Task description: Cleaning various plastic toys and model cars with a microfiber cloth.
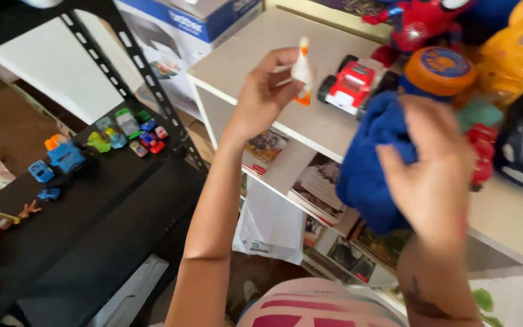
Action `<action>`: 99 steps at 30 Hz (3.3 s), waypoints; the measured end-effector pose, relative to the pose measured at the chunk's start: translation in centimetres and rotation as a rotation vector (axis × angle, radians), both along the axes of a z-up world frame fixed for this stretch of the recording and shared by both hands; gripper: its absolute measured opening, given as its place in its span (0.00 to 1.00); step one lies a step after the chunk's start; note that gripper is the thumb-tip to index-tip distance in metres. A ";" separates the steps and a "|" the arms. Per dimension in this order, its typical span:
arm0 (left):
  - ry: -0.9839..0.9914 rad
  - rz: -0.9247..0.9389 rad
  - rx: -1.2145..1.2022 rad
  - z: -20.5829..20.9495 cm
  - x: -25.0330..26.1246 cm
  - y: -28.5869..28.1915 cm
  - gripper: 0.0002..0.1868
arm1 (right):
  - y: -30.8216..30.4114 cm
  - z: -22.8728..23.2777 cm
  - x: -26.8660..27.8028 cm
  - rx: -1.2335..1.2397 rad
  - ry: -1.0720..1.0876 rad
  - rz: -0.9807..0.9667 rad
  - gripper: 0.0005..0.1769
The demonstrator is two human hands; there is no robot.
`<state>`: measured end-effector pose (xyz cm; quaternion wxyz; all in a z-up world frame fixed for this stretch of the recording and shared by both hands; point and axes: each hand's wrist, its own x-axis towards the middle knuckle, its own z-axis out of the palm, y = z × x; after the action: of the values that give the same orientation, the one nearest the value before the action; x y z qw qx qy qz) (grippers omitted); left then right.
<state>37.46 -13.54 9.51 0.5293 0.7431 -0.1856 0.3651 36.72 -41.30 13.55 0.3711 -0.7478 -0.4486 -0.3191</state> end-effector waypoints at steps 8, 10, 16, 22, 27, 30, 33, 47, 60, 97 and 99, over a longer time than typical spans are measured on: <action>0.093 -0.148 0.051 -2.2 1.8 3.8 0.22 | 1.6 -0.4 1.9 -0.024 -0.178 -0.120 0.28; 0.110 -0.154 0.065 -2.4 2.2 4.0 0.21 | 2.5 -0.5 1.3 -0.037 -0.194 -0.155 0.33; 0.074 -0.044 0.060 -2.7 2.8 3.4 0.24 | 5.0 -0.7 -0.3 0.033 -0.078 -0.075 0.21; 0.157 0.074 0.095 -3.6 2.4 2.8 0.32 | 6.9 -1.7 -1.0 0.039 -0.094 -0.095 0.20; 0.126 0.336 0.298 -5.7 2.6 3.2 0.45 | 9.4 -4.5 -2.1 0.039 0.048 0.013 0.26; 0.176 0.456 0.328 -5.9 2.3 2.2 0.51 | 11.1 -6.8 -2.8 0.033 0.155 0.124 0.25; 0.138 0.431 0.310 -6.5 3.4 2.5 0.51 | 12.3 -7.9 -3.1 0.025 0.105 0.163 0.22; 0.435 0.563 -0.438 -17.7 -17.2 5.4 0.19 | 21.6 -16.5 -2.0 -0.140 0.126 0.694 0.26; 0.277 1.113 -0.585 -25.4 -26.6 11.5 0.09 | 34.6 -37.4 -10.3 -0.569 1.716 1.142 0.54; 0.586 2.442 -0.044 -30.0 -45.6 39.4 0.07 | 51.6 -34.5 -15.8 -0.428 2.226 0.622 0.26; 0.661 2.404 0.098 -30.9 -44.7 40.0 0.11 | 55.2 -41.8 -13.4 -0.623 0.509 0.958 0.40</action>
<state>-7.28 26.47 -21.41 -0.1464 0.5171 0.7393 0.4059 23.30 13.91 -28.28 0.3329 -0.5893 -0.7035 0.2166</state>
